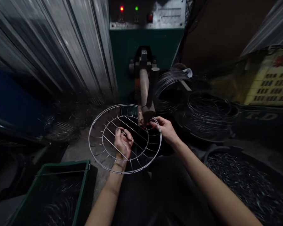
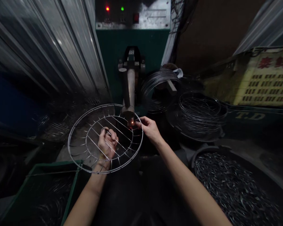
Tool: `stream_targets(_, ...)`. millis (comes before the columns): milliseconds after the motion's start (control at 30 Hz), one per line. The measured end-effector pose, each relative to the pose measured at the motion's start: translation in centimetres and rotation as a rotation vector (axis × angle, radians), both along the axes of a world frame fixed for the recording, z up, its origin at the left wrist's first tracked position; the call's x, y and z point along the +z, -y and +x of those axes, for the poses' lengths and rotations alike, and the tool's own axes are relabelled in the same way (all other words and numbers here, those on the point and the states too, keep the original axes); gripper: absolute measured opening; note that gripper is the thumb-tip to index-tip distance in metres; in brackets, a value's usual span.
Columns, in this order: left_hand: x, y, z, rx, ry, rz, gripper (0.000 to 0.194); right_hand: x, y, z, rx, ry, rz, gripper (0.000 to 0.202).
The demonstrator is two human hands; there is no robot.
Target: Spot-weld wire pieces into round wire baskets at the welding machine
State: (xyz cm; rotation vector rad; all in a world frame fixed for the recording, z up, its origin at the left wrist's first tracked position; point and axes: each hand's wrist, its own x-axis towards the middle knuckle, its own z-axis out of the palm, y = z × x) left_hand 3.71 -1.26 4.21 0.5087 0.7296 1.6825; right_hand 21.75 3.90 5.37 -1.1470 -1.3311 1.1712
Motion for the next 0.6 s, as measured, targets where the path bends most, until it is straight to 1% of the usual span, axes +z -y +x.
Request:
stream_targets(100,0.2,0.1,-0.2,-0.092,0.011,0.030,0.027,0.2,1.3,0.9,-0.022,0.059,0.037,0.035)
stream_targets(133,0.3,0.2,-0.2,-0.100,-0.001,0.025,0.029,0.3,1.8,1.2,-0.024,0.088,0.040,0.034)
stream_targets(233,0.4,0.4,0.0,-0.030,-0.054,0.017,0.029,0.4,2.9,1.6,-0.022,0.156,0.053,0.031)
stream_targets(333,0.3,0.3,0.3,0.014,-0.064,0.031,0.029,0.2,2.5,1.2,-0.040,0.144,0.076,0.032)
stream_targets(467,0.0,0.0,0.3,0.011,-0.052,0.036,0.030,0.1,1.2,0.4,-0.047,0.104,0.062,0.033)
stream_targets(600,-0.1,-0.1,0.0,0.017,-0.047,0.034,0.030,0.2,0.7,0.0,-0.035,0.097,0.052,0.033)
